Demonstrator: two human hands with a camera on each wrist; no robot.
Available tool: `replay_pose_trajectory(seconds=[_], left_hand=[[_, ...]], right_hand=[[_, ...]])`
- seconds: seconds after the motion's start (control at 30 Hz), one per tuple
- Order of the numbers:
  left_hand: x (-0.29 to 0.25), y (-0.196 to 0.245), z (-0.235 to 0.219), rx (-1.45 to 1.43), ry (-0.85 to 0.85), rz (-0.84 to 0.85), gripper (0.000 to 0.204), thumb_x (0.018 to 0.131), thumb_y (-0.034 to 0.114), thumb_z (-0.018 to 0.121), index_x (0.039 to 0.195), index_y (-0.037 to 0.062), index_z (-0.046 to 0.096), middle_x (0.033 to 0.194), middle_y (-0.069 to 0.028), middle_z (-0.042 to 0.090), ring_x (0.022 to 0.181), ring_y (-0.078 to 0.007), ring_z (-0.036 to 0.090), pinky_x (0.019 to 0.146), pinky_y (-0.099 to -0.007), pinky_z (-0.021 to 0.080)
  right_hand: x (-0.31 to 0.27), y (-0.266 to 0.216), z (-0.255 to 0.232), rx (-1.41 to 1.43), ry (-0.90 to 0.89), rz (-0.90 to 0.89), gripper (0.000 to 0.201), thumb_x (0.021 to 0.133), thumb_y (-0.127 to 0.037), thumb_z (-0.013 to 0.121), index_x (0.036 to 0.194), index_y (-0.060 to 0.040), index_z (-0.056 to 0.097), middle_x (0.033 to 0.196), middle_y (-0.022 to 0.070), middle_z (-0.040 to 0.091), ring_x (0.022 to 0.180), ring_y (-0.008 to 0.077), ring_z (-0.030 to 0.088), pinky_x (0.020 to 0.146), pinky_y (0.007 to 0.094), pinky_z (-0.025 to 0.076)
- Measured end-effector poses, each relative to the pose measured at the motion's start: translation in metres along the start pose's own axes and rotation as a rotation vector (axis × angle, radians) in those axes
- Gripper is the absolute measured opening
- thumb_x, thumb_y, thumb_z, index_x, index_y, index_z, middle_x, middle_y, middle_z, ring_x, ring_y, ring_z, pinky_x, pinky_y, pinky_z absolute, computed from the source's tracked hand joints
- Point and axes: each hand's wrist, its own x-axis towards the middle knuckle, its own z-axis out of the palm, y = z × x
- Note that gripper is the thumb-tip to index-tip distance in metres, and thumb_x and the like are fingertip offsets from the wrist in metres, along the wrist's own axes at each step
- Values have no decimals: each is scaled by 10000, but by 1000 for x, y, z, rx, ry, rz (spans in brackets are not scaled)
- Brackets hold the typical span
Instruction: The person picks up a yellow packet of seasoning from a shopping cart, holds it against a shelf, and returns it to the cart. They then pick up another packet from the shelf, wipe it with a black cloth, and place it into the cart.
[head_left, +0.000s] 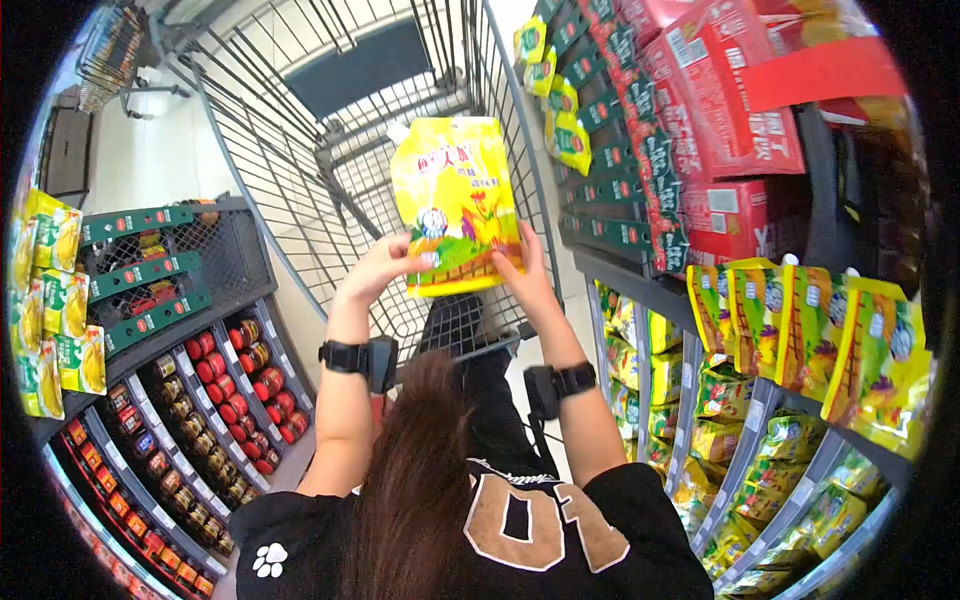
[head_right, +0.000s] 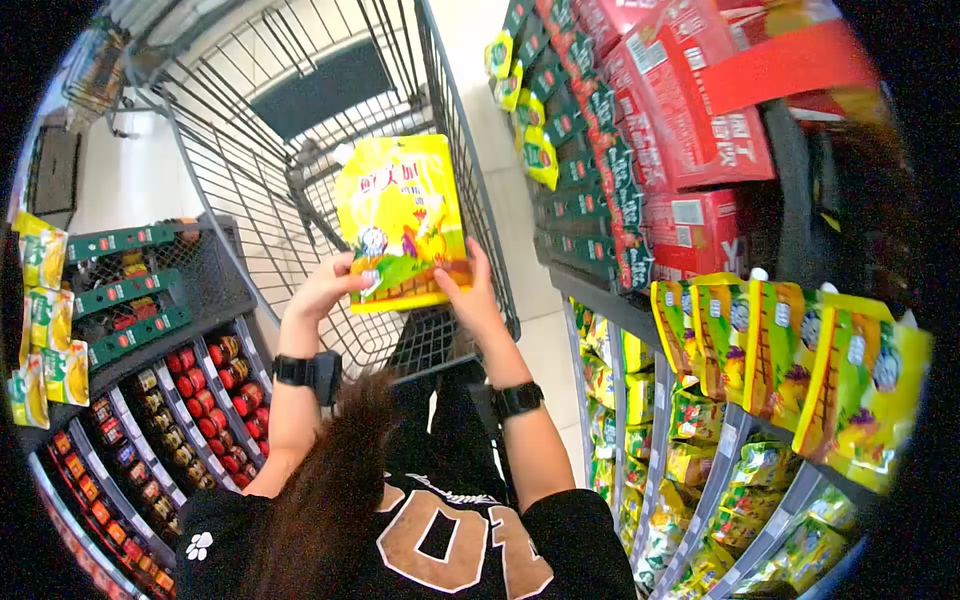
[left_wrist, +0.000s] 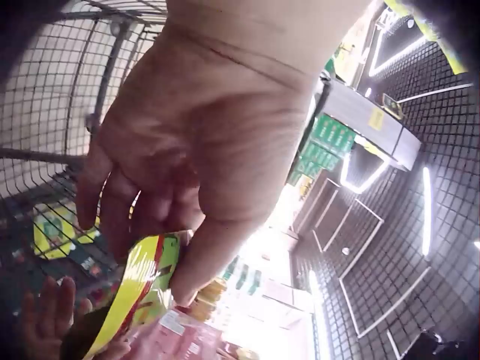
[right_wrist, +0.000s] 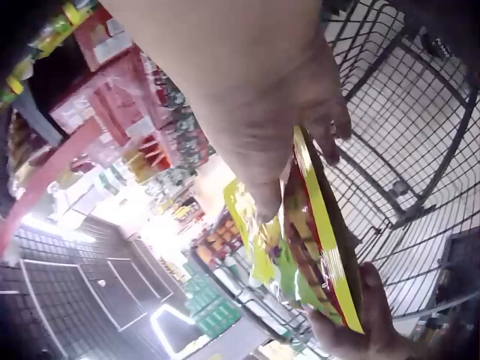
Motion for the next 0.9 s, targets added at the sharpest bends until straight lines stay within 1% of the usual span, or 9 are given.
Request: replay_pose_trajectory(seconds=[0.03,0.07,0.1,0.17,0.23,0.7,0.77,0.83,0.9], left_hand=[[-13,14,3,53,-47,-26,273,723,143,636,951,-1,590,871,-8,595,774,-55,516,699,-204,410],[-27,35,13,38,-140,-27,265,710,103,651,944,-4,588,862,-1,590,757,-46,507,678,-206,412],[-37,43,23,30,-169,-10,261,702,85,664,934,-5,585,841,12,584,743,-39,493,655,-208,410],[-48,63,46,272,-298,21,270,696,85,675,937,5,582,822,23,576,746,-35,483,650,-210,408],[-51,68,74,286,-347,61,275,698,107,683,936,20,577,817,35,571,754,-28,471,656,-211,408],[-87,57,329,531,-740,214,285,757,97,625,1013,-2,549,915,0,576,814,-72,496,717,-229,417],[-88,56,351,870,-723,257,294,767,108,617,1032,5,540,899,-2,574,819,-67,485,721,-219,411],[-96,70,373,906,-753,278,335,789,118,592,1098,28,499,903,-11,566,844,-78,493,744,-226,415],[-96,83,391,553,-802,440,340,801,125,578,1118,53,477,870,-19,545,829,-90,518,739,-219,421]], right_hand=[[-16,-36,-2,203,-42,131,601,760,-149,614,1249,-34,284,1064,111,484,970,192,484,838,305,393],[-28,-52,-5,373,-46,60,560,759,-112,612,1225,-24,314,1016,76,523,895,151,528,771,275,435],[-41,-61,-19,355,-92,200,481,756,-87,608,1174,-17,381,1014,79,532,914,153,526,775,291,440],[-75,-84,-39,390,-161,222,417,745,-62,613,1123,-20,442,1018,72,547,922,156,527,795,299,435],[-106,-99,-54,523,-194,27,395,735,-54,623,1098,-26,469,1033,60,554,923,151,529,803,299,431],[-335,-74,-206,539,390,-351,423,713,-45,651,1097,-25,473,1027,54,556,919,153,536,792,290,437],[-357,-70,-218,578,408,-392,431,715,-33,646,1104,-20,462,1033,61,552,922,162,536,800,295,436],[-373,-58,-230,637,475,-461,445,716,-16,635,1117,-17,444,1047,68,544,930,173,534,811,304,432],[-390,-57,-238,619,502,-526,445,717,-1,624,1120,-15,434,1054,72,539,939,182,531,814,310,430]])
